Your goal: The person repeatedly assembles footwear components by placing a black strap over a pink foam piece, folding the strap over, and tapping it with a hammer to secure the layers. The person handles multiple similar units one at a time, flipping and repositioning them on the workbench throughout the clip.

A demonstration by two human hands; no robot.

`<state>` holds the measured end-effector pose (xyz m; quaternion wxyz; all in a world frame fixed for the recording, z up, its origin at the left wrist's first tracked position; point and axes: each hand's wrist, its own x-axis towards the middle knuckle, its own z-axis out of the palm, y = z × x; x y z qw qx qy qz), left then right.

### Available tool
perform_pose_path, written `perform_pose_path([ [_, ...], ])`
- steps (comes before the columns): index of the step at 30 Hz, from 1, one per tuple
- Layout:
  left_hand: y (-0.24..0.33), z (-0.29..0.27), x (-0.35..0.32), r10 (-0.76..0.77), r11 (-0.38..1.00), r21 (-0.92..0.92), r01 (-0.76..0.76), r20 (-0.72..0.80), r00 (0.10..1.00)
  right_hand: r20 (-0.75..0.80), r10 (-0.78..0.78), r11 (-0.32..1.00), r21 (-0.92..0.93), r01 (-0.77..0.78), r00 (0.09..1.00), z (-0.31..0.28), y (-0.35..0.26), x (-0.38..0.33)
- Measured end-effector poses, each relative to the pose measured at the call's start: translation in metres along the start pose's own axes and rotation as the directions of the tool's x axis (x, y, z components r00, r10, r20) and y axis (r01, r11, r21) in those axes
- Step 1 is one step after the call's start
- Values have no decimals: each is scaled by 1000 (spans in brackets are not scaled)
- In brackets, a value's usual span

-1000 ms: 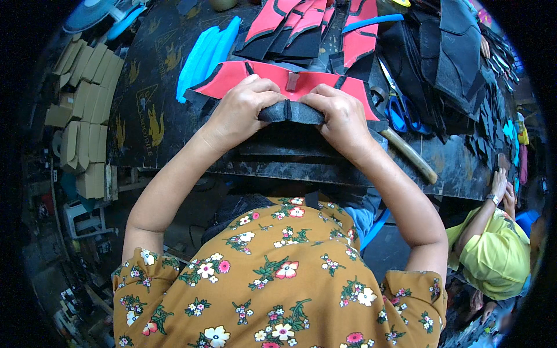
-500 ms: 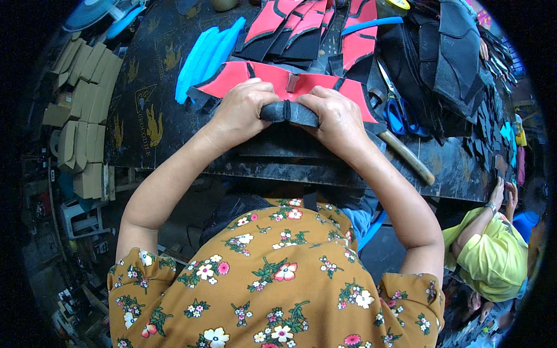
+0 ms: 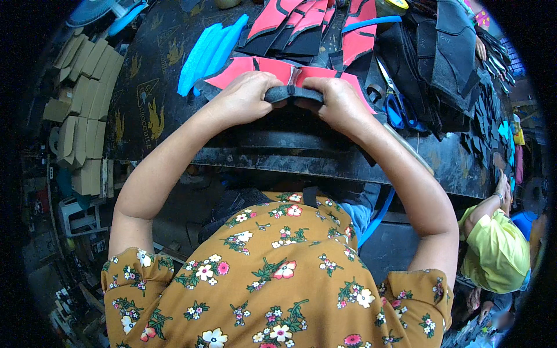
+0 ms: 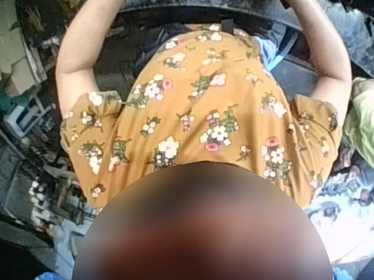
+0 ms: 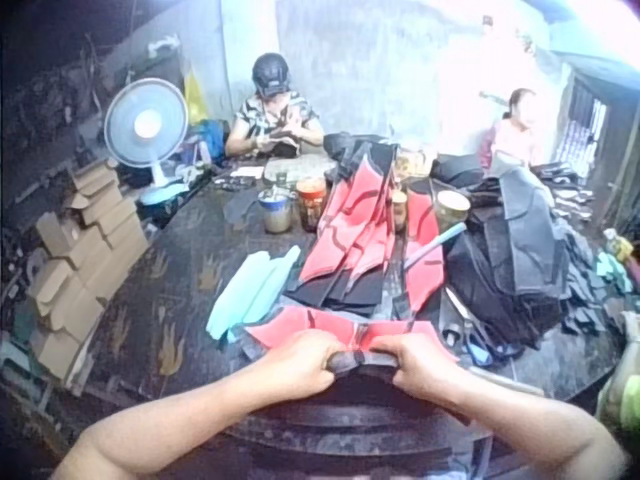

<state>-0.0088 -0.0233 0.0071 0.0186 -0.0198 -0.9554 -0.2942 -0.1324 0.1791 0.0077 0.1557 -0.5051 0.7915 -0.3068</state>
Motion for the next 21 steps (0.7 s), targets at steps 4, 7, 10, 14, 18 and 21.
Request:
perform_pose_path([
  [4,4,-1,3,17,991,136,-14,-25,1000,-29,-4,1000,-26,3,1000,-1,-1,4],
  [7,10,-3,3,51,978,207,-35,-75,996,-40,-66,994,-84,63,997,-4,-5,9],
  [10,20,-3,2,66,951,305,-44,-61,996,6,-46,990,-133,46,999,-8,-11,14],
  [14,34,5,0,150,914,395,-96,-108,983,81,-31,949,-310,55,996,-12,-16,20],
  [18,23,8,2,107,942,331,-55,-142,984,136,10,920,-390,44,991,-9,-14,27],
  [21,13,9,6,244,925,343,-162,-211,947,155,25,941,-336,29,988,-9,-10,33],
])
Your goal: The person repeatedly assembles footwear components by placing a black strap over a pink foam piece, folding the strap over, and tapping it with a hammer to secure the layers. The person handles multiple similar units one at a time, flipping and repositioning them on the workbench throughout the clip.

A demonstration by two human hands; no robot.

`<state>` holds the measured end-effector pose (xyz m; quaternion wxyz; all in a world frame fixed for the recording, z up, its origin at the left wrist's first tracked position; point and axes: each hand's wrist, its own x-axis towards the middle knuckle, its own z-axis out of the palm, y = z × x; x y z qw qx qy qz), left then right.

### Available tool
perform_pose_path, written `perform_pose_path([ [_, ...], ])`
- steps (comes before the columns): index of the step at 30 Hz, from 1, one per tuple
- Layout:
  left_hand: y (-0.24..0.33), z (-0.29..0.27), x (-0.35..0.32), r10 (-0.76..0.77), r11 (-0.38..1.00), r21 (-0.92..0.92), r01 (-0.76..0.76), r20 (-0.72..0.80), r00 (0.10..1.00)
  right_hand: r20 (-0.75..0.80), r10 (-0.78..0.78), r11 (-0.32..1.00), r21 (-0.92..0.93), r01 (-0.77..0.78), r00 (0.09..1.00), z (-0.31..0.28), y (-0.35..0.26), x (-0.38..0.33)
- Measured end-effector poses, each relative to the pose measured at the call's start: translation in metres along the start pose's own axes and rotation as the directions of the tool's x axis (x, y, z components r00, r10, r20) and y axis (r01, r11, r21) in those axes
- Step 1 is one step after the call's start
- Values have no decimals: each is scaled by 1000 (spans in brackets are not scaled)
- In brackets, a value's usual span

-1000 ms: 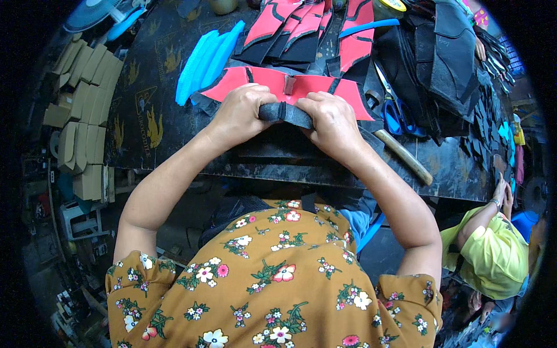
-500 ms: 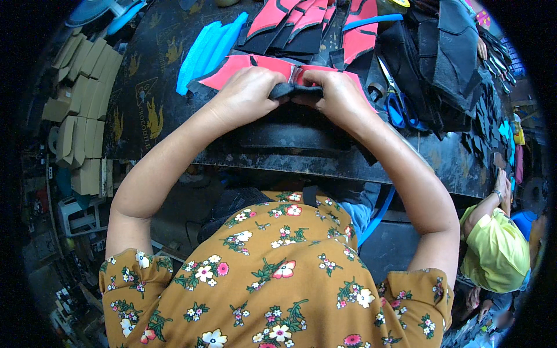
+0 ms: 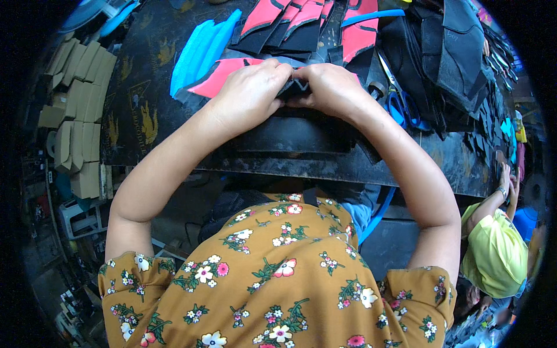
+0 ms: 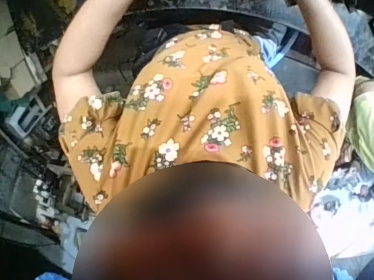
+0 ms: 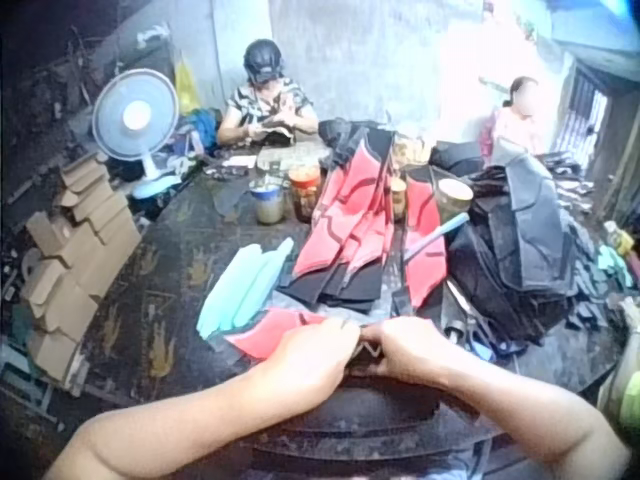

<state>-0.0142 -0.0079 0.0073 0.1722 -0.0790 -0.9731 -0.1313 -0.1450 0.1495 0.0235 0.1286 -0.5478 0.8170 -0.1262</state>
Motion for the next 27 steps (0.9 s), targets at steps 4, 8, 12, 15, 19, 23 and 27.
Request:
perform_pose_path([
  [4,-16,-34,-3,-17,998,62,7,151,988,46,48,998,39,-49,998,-1,2,1],
  [8,-33,-121,-28,-288,896,343,284,-39,957,12,99,995,18,-99,995,3,-4,7],
  [12,6,-117,-51,163,960,276,-52,-395,904,-39,44,997,59,-42,998,12,-12,23],
  [15,35,-50,-55,278,957,154,-245,-246,929,-22,58,997,44,-57,998,15,-12,30],
  [19,6,-2,-54,205,964,209,-165,-186,961,-4,41,994,98,-41,999,14,-5,30],
  [23,-7,4,-59,275,953,188,-240,-194,942,-33,-49,992,111,52,998,16,3,35],
  [27,1,4,-60,162,971,200,-130,-159,974,150,-25,948,317,-24,988,7,14,37],
])
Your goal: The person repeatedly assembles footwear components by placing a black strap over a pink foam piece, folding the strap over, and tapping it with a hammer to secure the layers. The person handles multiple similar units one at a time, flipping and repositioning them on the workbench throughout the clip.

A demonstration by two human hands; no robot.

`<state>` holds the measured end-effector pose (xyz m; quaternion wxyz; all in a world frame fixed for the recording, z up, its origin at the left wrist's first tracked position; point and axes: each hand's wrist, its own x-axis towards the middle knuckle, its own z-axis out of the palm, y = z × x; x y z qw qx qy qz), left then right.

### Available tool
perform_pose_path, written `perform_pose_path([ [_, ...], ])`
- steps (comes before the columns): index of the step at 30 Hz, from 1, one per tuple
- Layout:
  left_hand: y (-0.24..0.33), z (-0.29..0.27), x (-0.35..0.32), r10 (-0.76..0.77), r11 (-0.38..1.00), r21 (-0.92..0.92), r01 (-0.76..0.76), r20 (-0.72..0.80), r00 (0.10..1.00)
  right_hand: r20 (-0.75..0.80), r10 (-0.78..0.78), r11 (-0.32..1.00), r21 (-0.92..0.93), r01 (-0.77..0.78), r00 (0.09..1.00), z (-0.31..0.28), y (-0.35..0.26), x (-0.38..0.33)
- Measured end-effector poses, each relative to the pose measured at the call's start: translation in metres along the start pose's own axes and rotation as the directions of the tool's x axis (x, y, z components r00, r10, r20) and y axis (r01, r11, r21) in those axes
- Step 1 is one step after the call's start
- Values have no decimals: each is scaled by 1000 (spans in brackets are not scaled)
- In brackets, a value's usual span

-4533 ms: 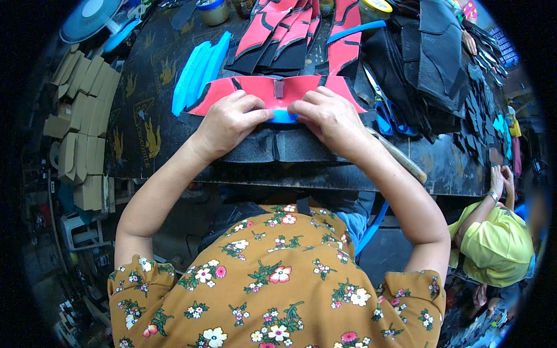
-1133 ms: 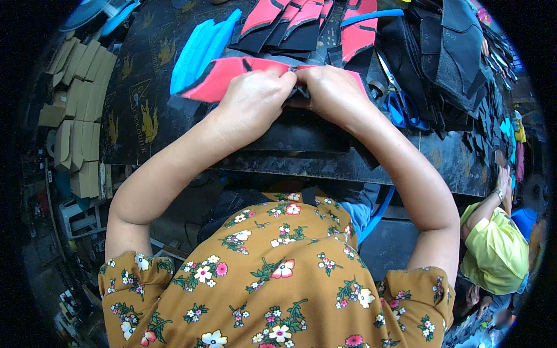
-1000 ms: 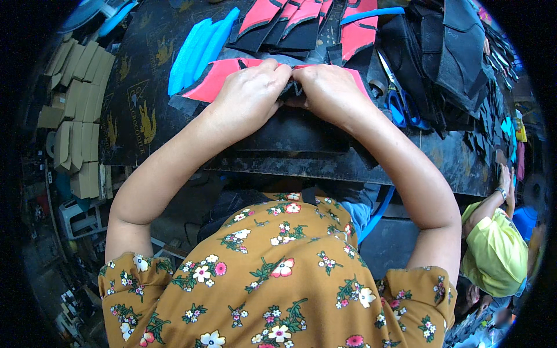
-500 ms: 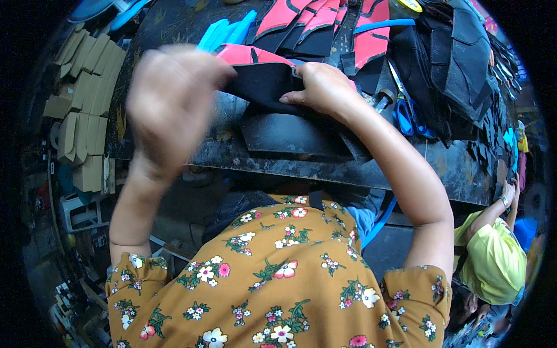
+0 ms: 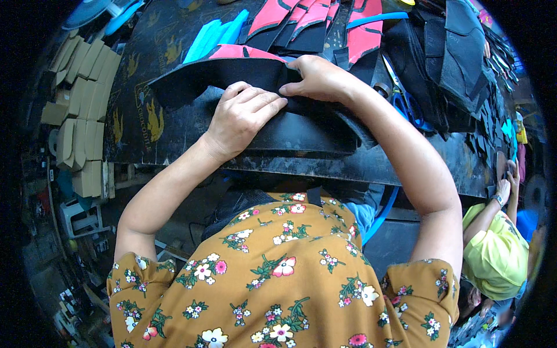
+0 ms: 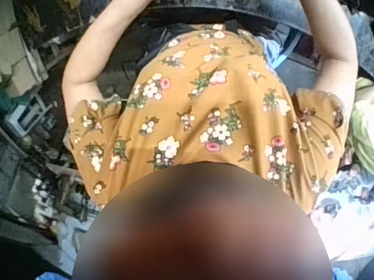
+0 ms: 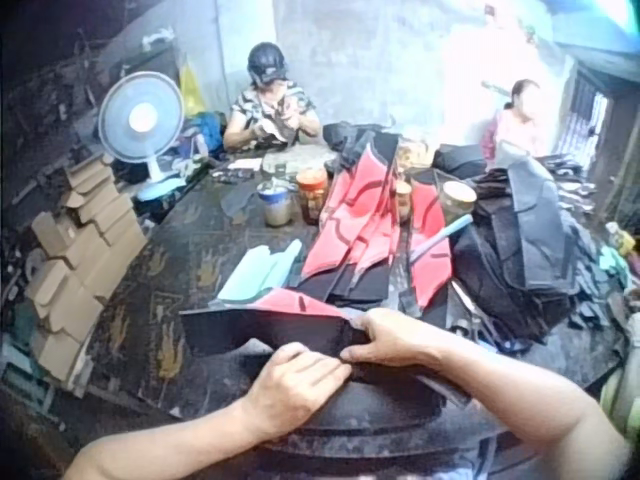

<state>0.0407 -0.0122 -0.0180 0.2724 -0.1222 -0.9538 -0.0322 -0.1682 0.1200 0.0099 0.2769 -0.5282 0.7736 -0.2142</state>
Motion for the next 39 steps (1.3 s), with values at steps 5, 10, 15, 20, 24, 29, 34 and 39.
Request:
perform_pose_path([
  [5,5,1,1,2,997,72,-7,60,998,12,-79,996,35,79,997,-40,-8,-65],
  [10,4,5,3,20,997,70,-25,71,997,-197,110,952,-260,-160,974,-33,-35,-153],
  [15,-2,5,1,48,998,29,-50,78,996,-347,-120,993,-38,114,930,-11,-34,-152],
  [20,-5,0,-6,35,999,30,-38,67,997,-369,384,771,633,-74,847,6,6,-112],
  [24,-4,-2,-7,15,1000,22,-17,71,997,-328,341,743,668,-39,881,3,29,-109],
  [29,-4,-2,-5,25,1000,16,-25,-11,1000,-218,211,829,557,-57,953,-8,25,-146],
  [34,-4,-3,-6,3,1000,-5,-3,45,999,-423,221,845,534,44,879,29,22,-154],
  [39,-4,-3,-8,5,1000,15,-5,55,998,-214,355,570,821,-30,910,24,27,-143],
])
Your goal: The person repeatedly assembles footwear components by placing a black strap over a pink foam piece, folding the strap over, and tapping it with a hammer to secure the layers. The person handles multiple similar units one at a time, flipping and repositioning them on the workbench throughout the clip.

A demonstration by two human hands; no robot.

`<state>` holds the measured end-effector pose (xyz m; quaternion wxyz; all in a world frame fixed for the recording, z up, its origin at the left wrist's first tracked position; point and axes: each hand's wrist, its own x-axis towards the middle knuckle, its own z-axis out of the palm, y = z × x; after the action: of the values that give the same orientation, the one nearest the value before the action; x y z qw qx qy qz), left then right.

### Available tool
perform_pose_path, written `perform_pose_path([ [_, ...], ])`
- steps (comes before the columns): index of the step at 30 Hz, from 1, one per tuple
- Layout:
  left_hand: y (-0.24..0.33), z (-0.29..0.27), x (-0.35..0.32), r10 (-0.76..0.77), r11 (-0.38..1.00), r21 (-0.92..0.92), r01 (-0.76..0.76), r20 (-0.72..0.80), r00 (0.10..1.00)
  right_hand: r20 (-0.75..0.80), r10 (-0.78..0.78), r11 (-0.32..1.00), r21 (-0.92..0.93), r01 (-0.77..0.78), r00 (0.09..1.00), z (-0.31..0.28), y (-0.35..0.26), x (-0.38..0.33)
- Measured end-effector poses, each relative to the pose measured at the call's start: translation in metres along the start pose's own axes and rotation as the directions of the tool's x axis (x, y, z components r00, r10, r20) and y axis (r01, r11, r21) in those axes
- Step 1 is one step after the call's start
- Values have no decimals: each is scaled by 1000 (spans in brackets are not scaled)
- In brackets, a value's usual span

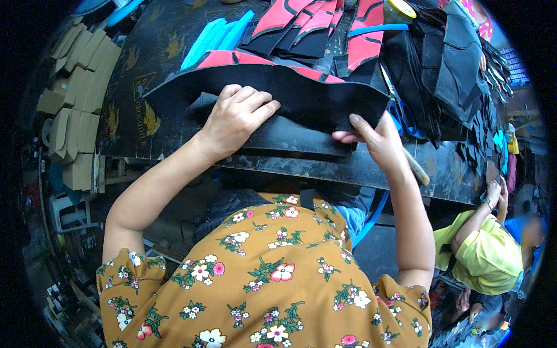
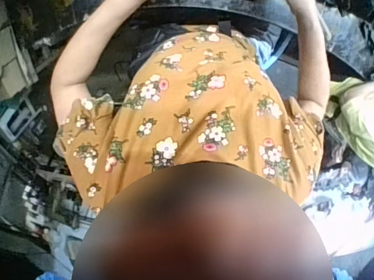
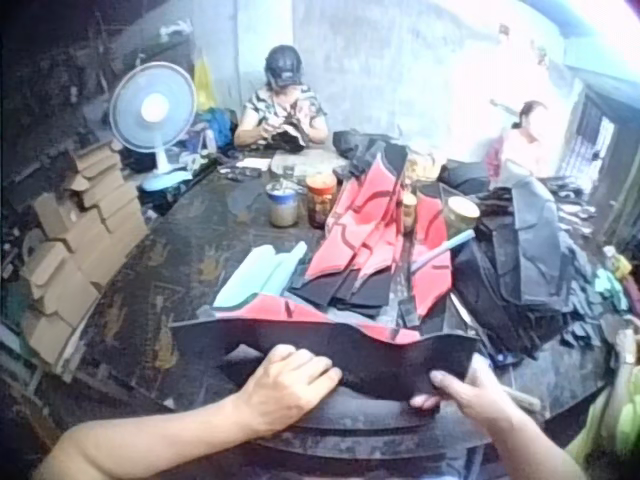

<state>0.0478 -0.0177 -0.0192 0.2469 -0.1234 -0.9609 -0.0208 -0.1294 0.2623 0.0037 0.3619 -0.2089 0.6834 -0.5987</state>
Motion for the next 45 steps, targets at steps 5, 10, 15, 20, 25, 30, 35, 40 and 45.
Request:
perform_pose_path([
  [5,0,3,-1,16,999,47,-15,-25,1000,50,-451,532,-786,314,891,-3,-66,13],
  [10,-1,5,0,40,998,56,-36,-77,996,501,-490,-56,-835,547,713,63,-80,19],
  [15,3,5,-1,12,998,66,-7,-83,996,222,-268,170,-947,273,937,100,-50,33],
  [20,5,6,1,-5,998,57,6,-31,1000,59,-267,426,-888,173,962,87,-43,35],
  [25,3,7,1,20,995,94,-17,-31,999,555,-463,-76,-802,593,691,101,-42,25],
  [30,2,7,0,12,997,76,-12,1,1000,634,-417,-55,-733,678,651,100,-37,25],
  [35,4,6,4,11,999,45,-11,-3,1000,418,-438,230,-804,549,795,77,-25,44],
  [40,-1,3,8,30,999,31,-30,11,999,405,-320,486,-706,515,857,60,-22,63],
  [45,-3,0,7,17,1000,12,-17,2,1000,315,-319,622,-642,448,894,66,-16,65],
])
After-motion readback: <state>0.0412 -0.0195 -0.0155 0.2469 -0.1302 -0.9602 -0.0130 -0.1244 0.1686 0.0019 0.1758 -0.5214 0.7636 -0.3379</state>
